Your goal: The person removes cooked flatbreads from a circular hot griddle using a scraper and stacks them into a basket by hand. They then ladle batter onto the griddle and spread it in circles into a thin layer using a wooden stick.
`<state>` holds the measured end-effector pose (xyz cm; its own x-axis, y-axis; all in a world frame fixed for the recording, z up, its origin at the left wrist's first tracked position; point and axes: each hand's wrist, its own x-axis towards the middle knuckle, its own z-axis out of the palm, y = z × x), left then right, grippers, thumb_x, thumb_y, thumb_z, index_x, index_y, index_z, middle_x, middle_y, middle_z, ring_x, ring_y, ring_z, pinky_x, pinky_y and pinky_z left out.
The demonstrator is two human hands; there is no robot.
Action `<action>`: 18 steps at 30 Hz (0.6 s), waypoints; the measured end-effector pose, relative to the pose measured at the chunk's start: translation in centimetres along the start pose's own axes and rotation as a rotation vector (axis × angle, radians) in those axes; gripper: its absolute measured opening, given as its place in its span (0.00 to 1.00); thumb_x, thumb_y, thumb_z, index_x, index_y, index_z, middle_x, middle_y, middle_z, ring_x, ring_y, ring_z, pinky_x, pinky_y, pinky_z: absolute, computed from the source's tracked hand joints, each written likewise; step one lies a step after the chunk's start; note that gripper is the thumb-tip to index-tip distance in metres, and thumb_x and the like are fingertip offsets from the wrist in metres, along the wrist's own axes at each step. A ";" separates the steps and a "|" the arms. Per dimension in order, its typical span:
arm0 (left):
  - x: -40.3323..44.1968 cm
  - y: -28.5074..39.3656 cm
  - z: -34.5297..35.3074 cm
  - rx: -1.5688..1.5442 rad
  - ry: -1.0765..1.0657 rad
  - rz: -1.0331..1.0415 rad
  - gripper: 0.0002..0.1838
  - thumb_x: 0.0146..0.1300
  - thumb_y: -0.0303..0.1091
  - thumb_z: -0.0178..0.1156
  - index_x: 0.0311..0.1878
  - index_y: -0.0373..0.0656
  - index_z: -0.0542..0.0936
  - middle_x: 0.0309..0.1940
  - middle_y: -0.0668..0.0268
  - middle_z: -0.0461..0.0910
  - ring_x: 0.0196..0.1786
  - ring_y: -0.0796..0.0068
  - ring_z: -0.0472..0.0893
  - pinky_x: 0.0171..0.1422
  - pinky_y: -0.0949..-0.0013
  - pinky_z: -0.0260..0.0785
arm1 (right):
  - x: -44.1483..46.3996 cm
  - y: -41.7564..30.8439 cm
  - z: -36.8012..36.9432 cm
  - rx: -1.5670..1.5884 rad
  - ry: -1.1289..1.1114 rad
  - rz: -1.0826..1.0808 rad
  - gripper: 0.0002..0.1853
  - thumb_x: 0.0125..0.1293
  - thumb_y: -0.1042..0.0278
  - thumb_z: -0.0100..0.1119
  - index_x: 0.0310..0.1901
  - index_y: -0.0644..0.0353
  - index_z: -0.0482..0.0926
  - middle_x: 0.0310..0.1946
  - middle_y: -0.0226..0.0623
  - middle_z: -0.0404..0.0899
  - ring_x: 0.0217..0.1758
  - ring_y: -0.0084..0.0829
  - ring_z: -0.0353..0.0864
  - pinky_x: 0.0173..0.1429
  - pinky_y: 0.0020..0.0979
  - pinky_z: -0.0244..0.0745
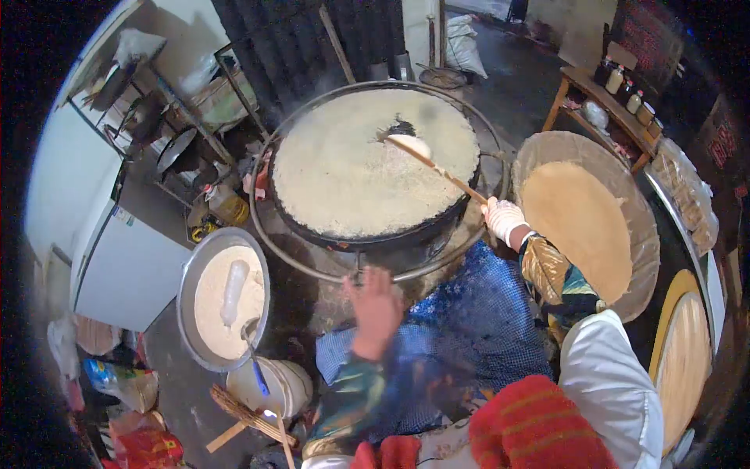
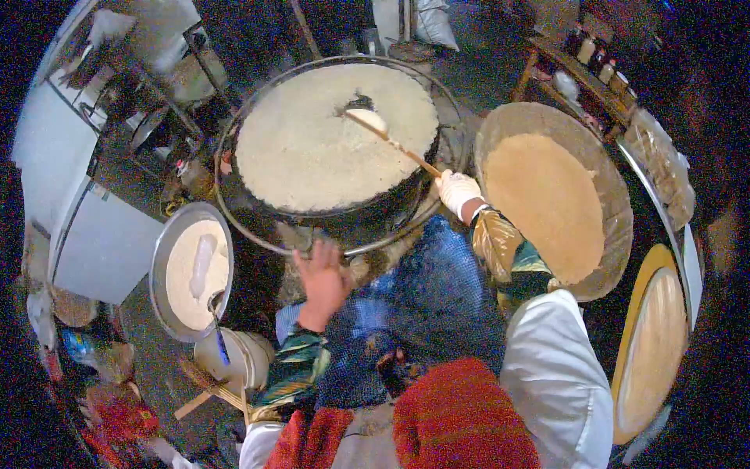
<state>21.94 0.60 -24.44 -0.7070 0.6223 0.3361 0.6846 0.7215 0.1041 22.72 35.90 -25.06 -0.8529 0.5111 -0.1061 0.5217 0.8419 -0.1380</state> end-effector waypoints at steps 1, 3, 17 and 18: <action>-0.1 1.0 1.1 0.048 -0.088 0.004 0.28 0.53 0.40 0.55 0.57 0.35 0.71 0.60 0.54 0.68 0.69 0.57 0.60 0.69 0.31 0.32 | -0.3 -0.6 -0.7 -0.003 0.031 -0.043 0.20 0.69 0.51 0.39 0.42 0.60 0.73 0.36 0.51 0.81 0.41 0.49 0.81 0.46 0.47 0.73; -1.4 0.7 2.1 0.087 -0.183 0.011 0.31 0.54 0.41 0.55 0.61 0.34 0.68 0.64 0.56 0.66 0.70 0.58 0.57 0.69 0.30 0.27 | -1.9 -2.8 -1.4 -0.019 -0.012 -0.096 0.20 0.69 0.51 0.39 0.43 0.60 0.73 0.36 0.50 0.81 0.41 0.48 0.81 0.46 0.47 0.73; -2.8 -10.7 2.0 0.361 0.006 -0.198 0.28 0.52 0.31 0.50 0.58 0.31 0.71 0.64 0.52 0.65 0.70 0.57 0.58 0.68 0.29 0.29 | -1.2 -1.3 -1.0 -0.047 0.029 -0.034 0.20 0.69 0.52 0.40 0.42 0.61 0.74 0.35 0.52 0.80 0.42 0.48 0.79 0.48 0.46 0.72; -2.8 -11.2 1.5 0.369 -0.001 -0.206 0.28 0.52 0.31 0.50 0.58 0.31 0.71 0.64 0.52 0.65 0.70 0.57 0.58 0.68 0.29 0.29 | -0.9 -1.6 -0.6 -0.035 0.042 -0.032 0.20 0.69 0.52 0.40 0.42 0.61 0.74 0.35 0.52 0.80 0.43 0.48 0.79 0.48 0.46 0.72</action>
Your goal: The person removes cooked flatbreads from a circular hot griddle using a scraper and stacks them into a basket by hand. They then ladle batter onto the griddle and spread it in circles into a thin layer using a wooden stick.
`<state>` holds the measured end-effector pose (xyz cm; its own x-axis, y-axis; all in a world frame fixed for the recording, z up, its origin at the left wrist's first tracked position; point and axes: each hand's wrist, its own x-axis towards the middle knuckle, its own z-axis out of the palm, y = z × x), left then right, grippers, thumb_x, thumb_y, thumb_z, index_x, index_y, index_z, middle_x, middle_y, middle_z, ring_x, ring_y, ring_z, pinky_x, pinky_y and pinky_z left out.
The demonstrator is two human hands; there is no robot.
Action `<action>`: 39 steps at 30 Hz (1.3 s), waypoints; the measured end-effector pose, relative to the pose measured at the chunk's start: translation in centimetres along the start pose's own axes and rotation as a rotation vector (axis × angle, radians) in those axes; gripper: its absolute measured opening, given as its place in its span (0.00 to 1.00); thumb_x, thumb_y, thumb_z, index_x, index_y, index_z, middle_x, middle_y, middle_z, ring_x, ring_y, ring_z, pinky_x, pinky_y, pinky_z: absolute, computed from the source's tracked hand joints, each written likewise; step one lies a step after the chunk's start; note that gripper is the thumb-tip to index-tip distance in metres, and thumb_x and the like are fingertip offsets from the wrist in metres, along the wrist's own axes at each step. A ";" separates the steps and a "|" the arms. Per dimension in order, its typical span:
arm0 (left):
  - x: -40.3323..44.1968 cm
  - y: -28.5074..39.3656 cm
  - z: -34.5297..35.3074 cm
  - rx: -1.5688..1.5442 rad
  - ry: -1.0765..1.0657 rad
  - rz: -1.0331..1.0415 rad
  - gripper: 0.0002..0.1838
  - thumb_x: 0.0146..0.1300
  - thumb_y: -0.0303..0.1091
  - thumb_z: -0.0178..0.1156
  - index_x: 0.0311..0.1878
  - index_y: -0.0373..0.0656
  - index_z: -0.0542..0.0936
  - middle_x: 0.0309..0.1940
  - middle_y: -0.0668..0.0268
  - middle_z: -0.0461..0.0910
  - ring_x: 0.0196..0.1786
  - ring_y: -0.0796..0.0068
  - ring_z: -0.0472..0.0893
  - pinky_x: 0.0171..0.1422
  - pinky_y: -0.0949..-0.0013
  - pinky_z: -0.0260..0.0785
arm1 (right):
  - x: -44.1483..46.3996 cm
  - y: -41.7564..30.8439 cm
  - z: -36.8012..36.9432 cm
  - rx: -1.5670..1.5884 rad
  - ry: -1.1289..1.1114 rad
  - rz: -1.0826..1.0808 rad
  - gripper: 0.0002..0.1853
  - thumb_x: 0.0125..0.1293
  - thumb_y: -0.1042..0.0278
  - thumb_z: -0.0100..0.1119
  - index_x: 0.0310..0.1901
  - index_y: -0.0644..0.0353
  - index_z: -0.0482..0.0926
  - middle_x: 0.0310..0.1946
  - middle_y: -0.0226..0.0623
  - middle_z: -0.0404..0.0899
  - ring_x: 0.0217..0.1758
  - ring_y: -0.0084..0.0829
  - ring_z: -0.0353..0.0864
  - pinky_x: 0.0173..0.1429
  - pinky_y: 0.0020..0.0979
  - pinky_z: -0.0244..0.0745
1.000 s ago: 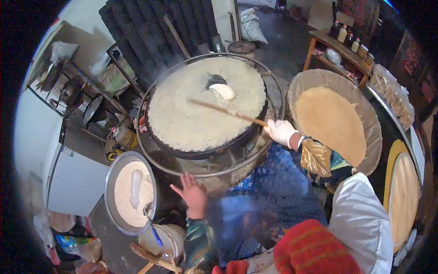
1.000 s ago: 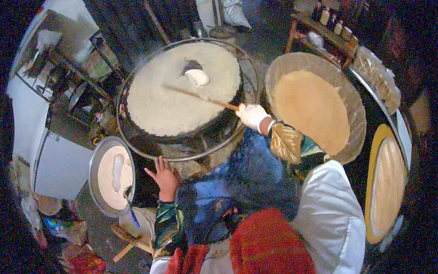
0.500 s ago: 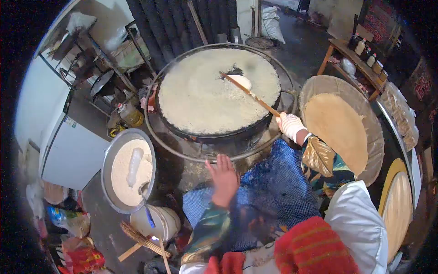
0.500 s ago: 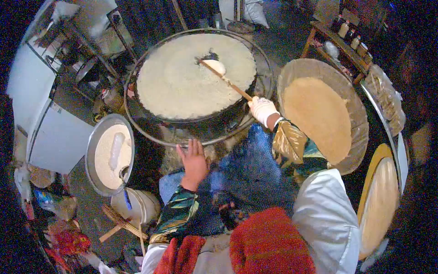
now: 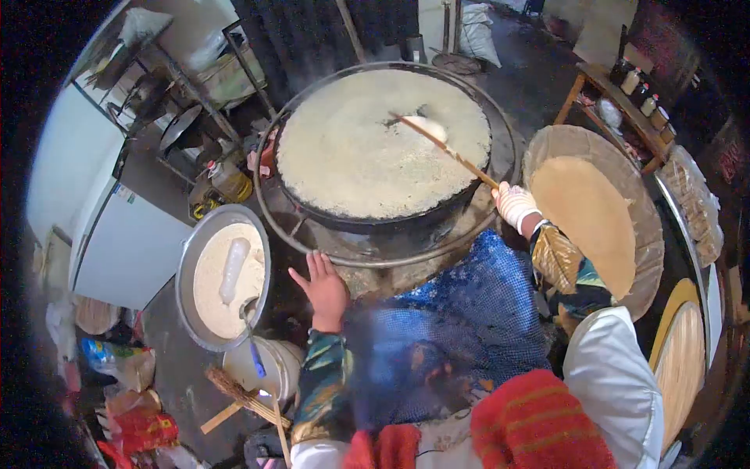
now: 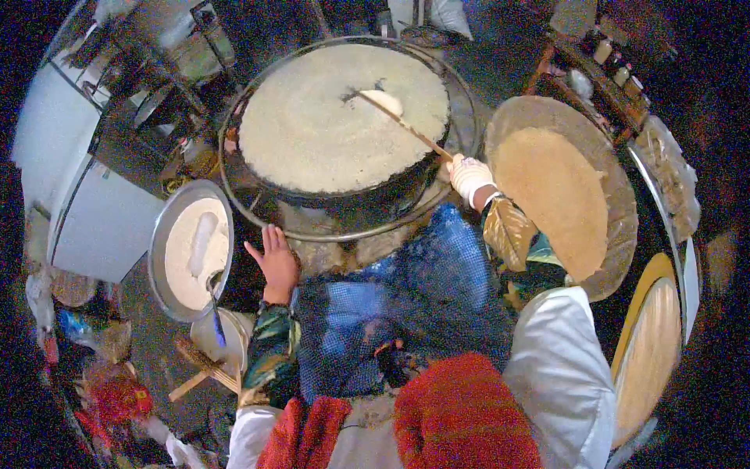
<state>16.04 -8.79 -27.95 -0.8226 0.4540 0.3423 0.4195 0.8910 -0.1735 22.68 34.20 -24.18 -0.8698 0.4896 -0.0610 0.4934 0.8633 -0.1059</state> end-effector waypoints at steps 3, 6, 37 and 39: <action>0.9 0.1 -1.1 -0.033 -0.064 0.044 0.28 0.51 0.32 0.55 0.58 0.36 0.71 0.64 0.54 0.64 0.68 0.57 0.61 0.69 0.36 0.38 | -2.3 -2.1 -2.2 -0.005 -0.049 -0.118 0.19 0.69 0.51 0.40 0.42 0.61 0.73 0.36 0.53 0.80 0.42 0.47 0.80 0.47 0.45 0.72; 1.1 5.9 -1.8 -0.298 0.005 0.243 0.22 0.50 0.27 0.53 0.52 0.36 0.74 0.52 0.51 0.72 0.59 0.54 0.68 0.69 0.47 0.49 | -2.3 -1.2 0.2 -0.065 -0.135 -0.172 0.19 0.69 0.51 0.40 0.43 0.59 0.72 0.34 0.52 0.80 0.41 0.47 0.80 0.46 0.47 0.73; 12.8 -15.5 10.2 0.136 -0.306 0.286 0.09 0.48 0.30 0.55 0.31 0.43 0.83 0.38 0.63 0.77 0.53 0.64 0.72 0.75 0.49 0.39 | -11.8 -11.1 -4.7 1.364 -0.413 0.148 0.31 0.66 0.50 0.50 0.67 0.55 0.59 0.17 0.30 0.70 0.10 0.16 0.62 0.14 0.18 0.56; 12.9 -15.4 9.9 0.128 -0.310 0.286 0.08 0.48 0.29 0.55 0.30 0.43 0.83 0.37 0.63 0.78 0.53 0.64 0.72 0.75 0.50 0.39 | -14.4 -10.5 -3.7 1.419 -0.332 0.147 0.32 0.67 0.51 0.50 0.68 0.55 0.56 0.17 0.29 0.70 0.10 0.16 0.61 0.14 0.18 0.56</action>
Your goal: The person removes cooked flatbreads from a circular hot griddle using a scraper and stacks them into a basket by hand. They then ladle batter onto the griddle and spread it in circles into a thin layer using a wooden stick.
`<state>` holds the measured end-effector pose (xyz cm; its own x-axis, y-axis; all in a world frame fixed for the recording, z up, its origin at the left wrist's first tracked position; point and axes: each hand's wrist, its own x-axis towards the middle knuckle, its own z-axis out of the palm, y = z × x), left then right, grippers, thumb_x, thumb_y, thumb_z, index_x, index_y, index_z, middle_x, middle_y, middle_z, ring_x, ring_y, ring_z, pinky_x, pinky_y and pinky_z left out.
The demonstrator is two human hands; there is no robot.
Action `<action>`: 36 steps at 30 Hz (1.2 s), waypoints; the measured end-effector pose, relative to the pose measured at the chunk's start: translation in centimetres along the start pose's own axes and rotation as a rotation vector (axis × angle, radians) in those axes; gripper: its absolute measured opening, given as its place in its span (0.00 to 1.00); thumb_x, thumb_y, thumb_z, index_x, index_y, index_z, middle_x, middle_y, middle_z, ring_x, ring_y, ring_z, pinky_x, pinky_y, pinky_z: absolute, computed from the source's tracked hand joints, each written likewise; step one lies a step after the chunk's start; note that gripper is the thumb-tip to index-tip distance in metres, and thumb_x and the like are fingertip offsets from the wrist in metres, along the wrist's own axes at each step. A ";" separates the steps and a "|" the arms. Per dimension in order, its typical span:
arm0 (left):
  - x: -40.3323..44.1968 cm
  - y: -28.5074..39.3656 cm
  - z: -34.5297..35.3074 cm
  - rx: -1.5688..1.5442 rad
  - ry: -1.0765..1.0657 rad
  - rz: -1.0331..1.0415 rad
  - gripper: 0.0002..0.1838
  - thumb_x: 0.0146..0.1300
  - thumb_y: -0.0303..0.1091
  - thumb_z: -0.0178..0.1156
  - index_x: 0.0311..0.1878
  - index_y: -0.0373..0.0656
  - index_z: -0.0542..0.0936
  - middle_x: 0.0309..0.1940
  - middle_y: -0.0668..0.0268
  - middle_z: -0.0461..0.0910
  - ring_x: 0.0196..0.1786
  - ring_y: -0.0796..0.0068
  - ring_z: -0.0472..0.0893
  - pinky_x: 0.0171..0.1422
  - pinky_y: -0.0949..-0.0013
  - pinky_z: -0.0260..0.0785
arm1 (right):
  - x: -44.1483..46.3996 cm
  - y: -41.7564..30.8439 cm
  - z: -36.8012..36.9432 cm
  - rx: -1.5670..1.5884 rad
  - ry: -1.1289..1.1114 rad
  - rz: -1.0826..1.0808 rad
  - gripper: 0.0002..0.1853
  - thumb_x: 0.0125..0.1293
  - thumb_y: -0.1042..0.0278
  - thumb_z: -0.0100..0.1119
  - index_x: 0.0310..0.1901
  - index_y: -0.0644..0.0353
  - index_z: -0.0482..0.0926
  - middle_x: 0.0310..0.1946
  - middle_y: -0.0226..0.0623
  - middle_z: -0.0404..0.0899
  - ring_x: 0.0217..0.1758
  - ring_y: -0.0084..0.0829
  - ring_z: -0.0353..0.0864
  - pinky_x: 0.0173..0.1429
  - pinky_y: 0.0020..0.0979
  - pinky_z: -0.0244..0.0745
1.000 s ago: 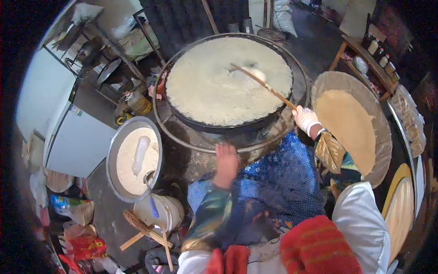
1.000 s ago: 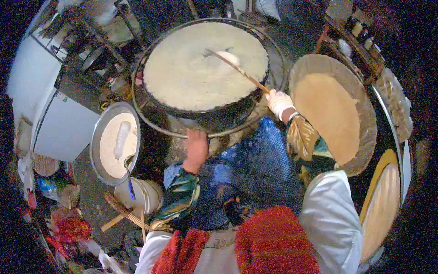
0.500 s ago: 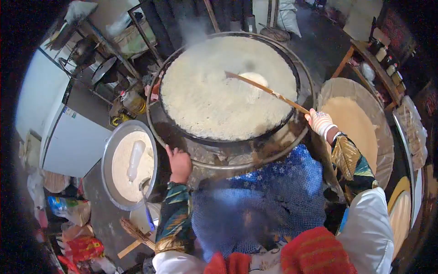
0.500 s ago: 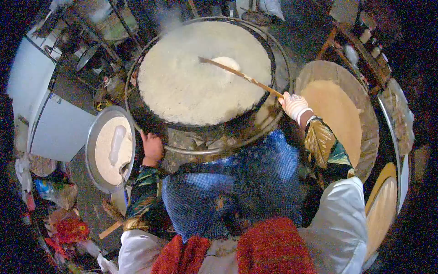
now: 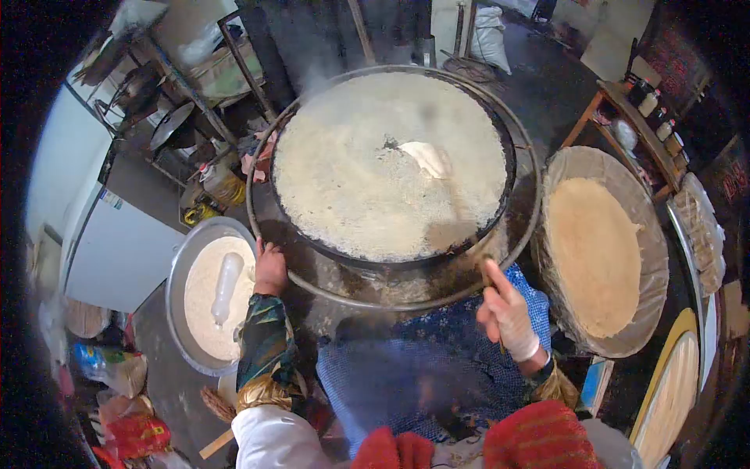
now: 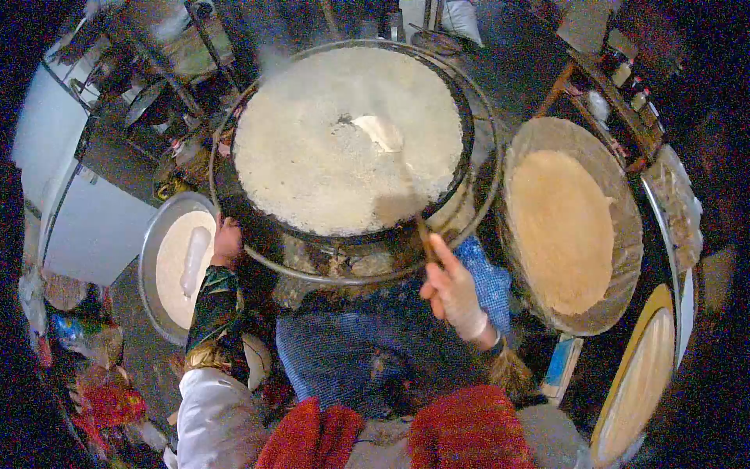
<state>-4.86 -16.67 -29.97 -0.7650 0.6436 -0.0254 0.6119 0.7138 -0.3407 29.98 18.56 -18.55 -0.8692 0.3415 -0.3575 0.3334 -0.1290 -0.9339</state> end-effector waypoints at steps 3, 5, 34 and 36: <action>0.1 -0.6 1.8 -0.045 0.068 0.015 0.08 0.49 0.29 0.55 0.28 0.42 0.83 0.36 0.62 0.78 0.52 0.64 0.72 0.75 0.51 0.40 | -0.6 3.6 -0.5 0.236 0.165 -0.170 0.30 0.69 0.54 0.48 0.69 0.52 0.55 0.16 0.25 0.66 0.11 0.15 0.59 0.14 0.18 0.55; -0.5 -0.1 1.1 -0.084 0.139 0.031 0.08 0.49 0.29 0.55 0.27 0.41 0.83 0.36 0.61 0.79 0.52 0.64 0.72 0.75 0.51 0.41 | -0.4 4.5 -0.3 0.439 0.147 -0.003 0.29 0.70 0.55 0.47 0.70 0.49 0.54 0.15 0.22 0.62 0.11 0.15 0.57 0.14 0.19 0.54; -28.3 3.0 1.4 -0.226 -0.133 -0.670 0.22 0.52 0.33 0.59 0.50 0.32 0.74 0.42 0.45 0.77 0.46 0.48 0.76 0.51 0.54 0.69 | 7.3 3.8 5.9 0.596 0.016 0.100 0.28 0.68 0.52 0.51 0.67 0.27 0.56 0.18 0.24 0.63 0.11 0.18 0.59 0.15 0.24 0.56; -30.0 0.9 2.3 -0.359 -0.453 -0.725 0.23 0.51 0.33 0.59 0.51 0.32 0.73 0.39 0.45 0.78 0.42 0.47 0.78 0.47 0.53 0.71 | 7.9 3.3 7.1 0.557 0.007 0.167 0.27 0.66 0.52 0.53 0.66 0.26 0.59 0.17 0.24 0.63 0.11 0.18 0.59 0.15 0.25 0.57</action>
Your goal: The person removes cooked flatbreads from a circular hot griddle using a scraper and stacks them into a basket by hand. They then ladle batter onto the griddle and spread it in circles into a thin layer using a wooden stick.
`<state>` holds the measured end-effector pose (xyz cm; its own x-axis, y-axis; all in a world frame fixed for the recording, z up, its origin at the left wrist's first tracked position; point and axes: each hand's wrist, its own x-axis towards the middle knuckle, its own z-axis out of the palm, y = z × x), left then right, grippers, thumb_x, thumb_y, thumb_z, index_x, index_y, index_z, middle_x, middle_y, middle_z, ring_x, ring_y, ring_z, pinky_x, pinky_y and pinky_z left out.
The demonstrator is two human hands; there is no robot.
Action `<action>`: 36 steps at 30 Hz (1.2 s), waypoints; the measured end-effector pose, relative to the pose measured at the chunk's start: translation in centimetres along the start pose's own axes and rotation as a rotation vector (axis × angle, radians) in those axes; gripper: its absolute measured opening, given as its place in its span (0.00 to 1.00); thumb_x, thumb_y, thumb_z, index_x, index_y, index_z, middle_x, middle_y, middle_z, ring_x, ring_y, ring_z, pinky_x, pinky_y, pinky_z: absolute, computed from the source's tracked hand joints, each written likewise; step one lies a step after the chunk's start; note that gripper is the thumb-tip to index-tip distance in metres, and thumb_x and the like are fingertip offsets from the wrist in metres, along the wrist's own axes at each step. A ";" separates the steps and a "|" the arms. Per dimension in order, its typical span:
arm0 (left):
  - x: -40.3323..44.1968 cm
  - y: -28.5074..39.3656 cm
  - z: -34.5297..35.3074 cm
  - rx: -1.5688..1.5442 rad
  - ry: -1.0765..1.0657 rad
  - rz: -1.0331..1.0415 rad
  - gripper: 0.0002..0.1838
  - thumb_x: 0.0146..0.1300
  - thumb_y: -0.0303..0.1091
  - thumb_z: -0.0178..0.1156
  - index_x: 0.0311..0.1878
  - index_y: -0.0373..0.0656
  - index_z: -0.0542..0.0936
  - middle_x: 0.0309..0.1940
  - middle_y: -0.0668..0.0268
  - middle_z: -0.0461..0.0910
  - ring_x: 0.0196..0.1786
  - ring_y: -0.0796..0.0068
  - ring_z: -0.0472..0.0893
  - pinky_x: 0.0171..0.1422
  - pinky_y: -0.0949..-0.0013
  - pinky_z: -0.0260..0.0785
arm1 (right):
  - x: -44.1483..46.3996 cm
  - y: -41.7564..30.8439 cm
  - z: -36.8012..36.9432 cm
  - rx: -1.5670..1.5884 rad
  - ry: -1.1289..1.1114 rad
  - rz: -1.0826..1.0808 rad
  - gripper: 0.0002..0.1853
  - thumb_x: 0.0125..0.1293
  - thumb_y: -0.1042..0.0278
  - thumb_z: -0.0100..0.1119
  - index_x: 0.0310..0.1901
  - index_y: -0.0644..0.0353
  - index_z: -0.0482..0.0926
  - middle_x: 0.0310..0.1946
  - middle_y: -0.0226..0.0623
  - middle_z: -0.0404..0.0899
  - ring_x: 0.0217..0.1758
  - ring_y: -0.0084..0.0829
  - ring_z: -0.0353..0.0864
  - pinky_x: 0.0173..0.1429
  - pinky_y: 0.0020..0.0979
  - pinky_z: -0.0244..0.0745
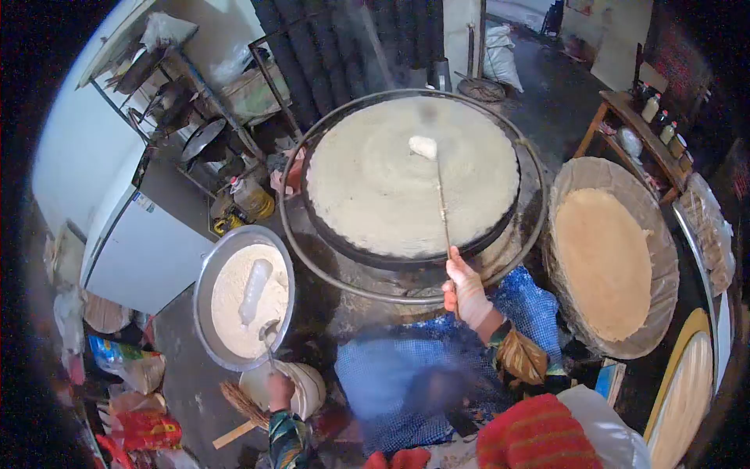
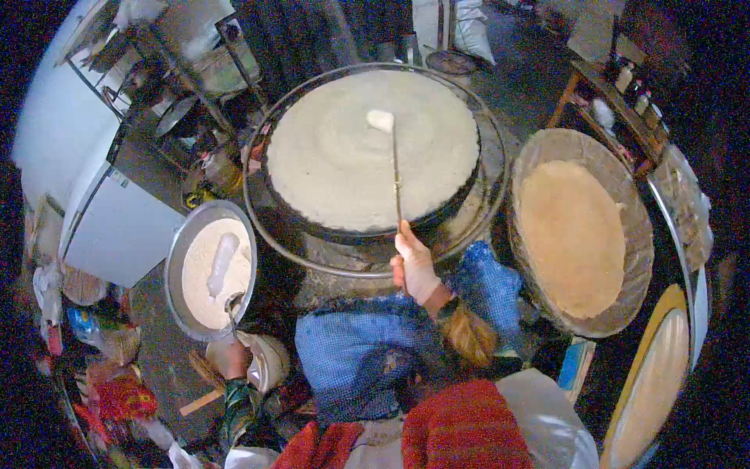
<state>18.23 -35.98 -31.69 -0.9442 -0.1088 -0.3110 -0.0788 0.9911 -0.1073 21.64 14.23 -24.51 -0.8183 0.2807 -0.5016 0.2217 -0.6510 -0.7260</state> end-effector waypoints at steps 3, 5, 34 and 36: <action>2.2 -2.7 5.1 0.042 0.032 0.104 0.22 0.51 0.30 0.58 0.49 0.32 0.71 0.34 0.47 0.79 0.36 0.47 0.79 0.41 0.52 0.72 | 1.2 0.4 0.7 0.021 -0.047 0.012 0.26 0.67 0.54 0.53 0.66 0.33 0.61 0.17 0.26 0.65 0.10 0.20 0.59 0.12 0.24 0.59; 1.8 -3.2 6.3 -0.176 0.217 -0.005 0.20 0.51 0.27 0.55 0.50 0.32 0.70 0.37 0.44 0.78 0.40 0.45 0.78 0.45 0.51 0.71 | 1.3 -0.3 0.7 0.048 -0.063 0.033 0.26 0.66 0.54 0.53 0.65 0.33 0.63 0.15 0.26 0.65 0.09 0.20 0.58 0.12 0.24 0.57; 4.4 37.0 -18.4 -1.220 0.109 0.613 0.32 0.63 0.25 0.46 0.71 0.45 0.53 0.22 0.61 0.74 0.15 0.75 0.70 0.19 0.68 0.64 | -3.6 2.9 3.5 0.342 -0.173 0.126 0.23 0.69 0.53 0.49 0.65 0.26 0.59 0.14 0.24 0.62 0.09 0.19 0.56 0.13 0.22 0.54; 4.0 37.7 -17.5 -1.127 0.049 0.623 0.32 0.62 0.24 0.45 0.71 0.45 0.52 0.22 0.60 0.75 0.16 0.74 0.71 0.19 0.68 0.65 | -3.7 3.4 3.9 0.348 -0.185 0.169 0.23 0.69 0.52 0.49 0.65 0.26 0.59 0.14 0.24 0.62 0.09 0.19 0.57 0.13 0.23 0.54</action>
<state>5.84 2.28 -20.42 -0.9281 0.3719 0.0170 0.1742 0.3935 0.9027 23.32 8.23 -23.24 -0.8742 0.0387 -0.4840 0.1947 -0.8852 -0.4225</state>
